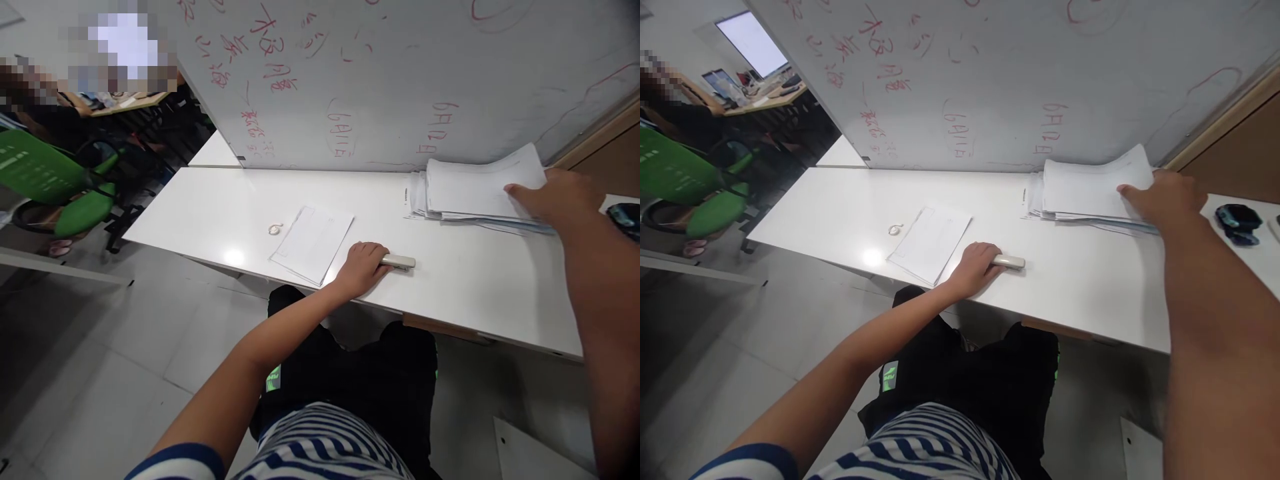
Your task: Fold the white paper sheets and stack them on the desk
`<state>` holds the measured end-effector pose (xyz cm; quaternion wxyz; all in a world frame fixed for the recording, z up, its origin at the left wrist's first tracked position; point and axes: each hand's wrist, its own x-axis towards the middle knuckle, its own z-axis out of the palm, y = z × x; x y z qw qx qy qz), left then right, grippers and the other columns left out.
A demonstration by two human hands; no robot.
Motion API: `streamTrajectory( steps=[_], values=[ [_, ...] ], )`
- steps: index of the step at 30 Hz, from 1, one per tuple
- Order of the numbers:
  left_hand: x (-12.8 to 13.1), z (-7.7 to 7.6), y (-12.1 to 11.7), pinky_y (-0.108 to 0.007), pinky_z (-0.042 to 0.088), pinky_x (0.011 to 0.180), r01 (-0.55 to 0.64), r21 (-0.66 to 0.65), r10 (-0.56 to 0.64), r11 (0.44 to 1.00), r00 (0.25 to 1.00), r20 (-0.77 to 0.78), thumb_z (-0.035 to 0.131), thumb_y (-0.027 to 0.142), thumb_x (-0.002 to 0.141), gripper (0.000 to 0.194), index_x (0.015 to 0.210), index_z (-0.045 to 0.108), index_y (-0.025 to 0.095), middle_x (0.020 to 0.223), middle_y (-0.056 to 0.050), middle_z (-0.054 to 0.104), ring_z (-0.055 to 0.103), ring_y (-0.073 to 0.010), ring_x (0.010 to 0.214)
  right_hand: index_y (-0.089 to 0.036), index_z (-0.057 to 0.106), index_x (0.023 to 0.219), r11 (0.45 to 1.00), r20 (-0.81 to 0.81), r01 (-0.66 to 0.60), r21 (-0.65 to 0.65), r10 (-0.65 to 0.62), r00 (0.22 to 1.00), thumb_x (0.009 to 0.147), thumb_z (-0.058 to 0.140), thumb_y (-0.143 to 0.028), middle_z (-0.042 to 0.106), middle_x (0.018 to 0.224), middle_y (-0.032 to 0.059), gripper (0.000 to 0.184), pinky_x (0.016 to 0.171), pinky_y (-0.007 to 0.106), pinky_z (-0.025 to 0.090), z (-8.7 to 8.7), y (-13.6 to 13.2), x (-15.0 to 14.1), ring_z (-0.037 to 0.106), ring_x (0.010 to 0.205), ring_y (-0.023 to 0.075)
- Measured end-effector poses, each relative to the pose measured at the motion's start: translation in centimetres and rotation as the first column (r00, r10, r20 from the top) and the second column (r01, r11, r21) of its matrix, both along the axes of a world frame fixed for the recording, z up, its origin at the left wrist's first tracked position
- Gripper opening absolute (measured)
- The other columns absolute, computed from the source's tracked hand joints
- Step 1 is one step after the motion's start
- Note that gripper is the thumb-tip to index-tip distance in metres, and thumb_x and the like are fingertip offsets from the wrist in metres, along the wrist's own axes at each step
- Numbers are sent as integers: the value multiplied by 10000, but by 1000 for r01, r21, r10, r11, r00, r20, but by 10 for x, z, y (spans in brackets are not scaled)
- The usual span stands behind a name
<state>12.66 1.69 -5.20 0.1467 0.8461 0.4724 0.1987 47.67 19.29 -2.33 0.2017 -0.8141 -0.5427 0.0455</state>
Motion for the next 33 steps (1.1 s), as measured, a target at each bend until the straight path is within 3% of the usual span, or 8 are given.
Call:
streamTrajectory(
  steps=[4, 9, 12, 17, 24, 28, 30, 33],
  values=[
    [-1, -1, 0, -392, 353, 986, 3, 8, -3, 1000, 1000, 7, 468, 326, 928, 208, 1107, 509, 229, 1137, -74, 589, 507, -230, 1104, 39, 447, 1302, 999, 101, 11, 49, -15, 995, 723, 484, -703, 460, 1269, 337, 942, 763, 503, 295, 6, -16, -21, 406, 1238, 408],
    [-1, -2, -1, -407, 354, 987, -4, 10, 4, 1000, 1000, 12, 469, 335, 926, 231, 1134, 514, 246, 1152, -75, 587, 510, -239, 1119, -106, 449, 1318, 941, 177, -205, 270, 160, 971, 900, 490, -464, 384, 1400, 233, 552, 976, 451, 284, 2, -87, -84, 335, 1312, 301],
    [-1, -6, -1, -416, 349, 999, -25, 29, 25, 999, 999, 28, 491, 340, 914, 266, 1164, 511, 250, 1162, -78, 585, 515, -248, 1118, -171, 545, 1233, 881, 190, -419, 219, 383, 904, 893, 490, -387, 435, 1395, 153, 407, 1025, 475, 286, -18, -140, -120, 373, 1292, 307],
    [-1, -13, -1, -412, 369, 991, -45, 69, 41, 997, 997, 58, 536, 325, 885, 358, 1222, 486, 216, 1183, -91, 576, 525, -254, 1112, -185, 565, 1231, 842, 97, -534, 74, 527, 845, 908, 408, -353, 519, 1346, 132, 397, 1026, 457, 350, -50, -201, -143, 458, 1250, 288],
    [-5, -3, -8, -432, 339, 1063, -50, 124, 21, 991, 974, 227, 601, 434, 836, 607, 1341, 368, 189, 1380, -157, 446, 387, -270, 1309, -178, 521, 1287, 874, 168, -481, 72, 465, 869, 938, 308, -301, 459, 1418, 128, 427, 1066, 553, 268, -60, -221, -156, 365, 1335, 302],
    [-41, 9, -23, -431, 338, 1077, -207, 154, 149, 966, 936, 320, 423, 412, 943, 424, 1308, 423, 197, 1379, -145, 460, 379, -232, 1328, -174, 537, 1276, 875, 144, -477, 87, 462, 875, 939, 313, -313, 465, 1412, 132, 428, 1068, 549, 270, -60, -222, -159, 376, 1326, 303],
    [-72, 14, -32, -442, 328, 1084, -239, 135, 199, 962, 946, 257, 357, 395, 969, 362, 1251, 494, 216, 1326, -114, 528, 406, -219, 1310, -173, 541, 1274, 875, 129, -474, 97, 461, 878, 935, 323, -311, 463, 1414, 132, 425, 1071, 547, 265, -60, -221, -158, 373, 1327, 302],
    [-119, 17, -42, -565, 221, 1103, -263, 23, 263, 965, 965, -19, 440, 453, 928, 392, 1259, 524, 262, 1407, -78, 478, 276, -286, 1389, -165, 543, 1270, 878, 118, -467, 104, 456, 882, 931, 328, -310, 462, 1415, 129, 427, 1076, 541, 255, -62, -220, -157, 368, 1329, 300]
  ],
)
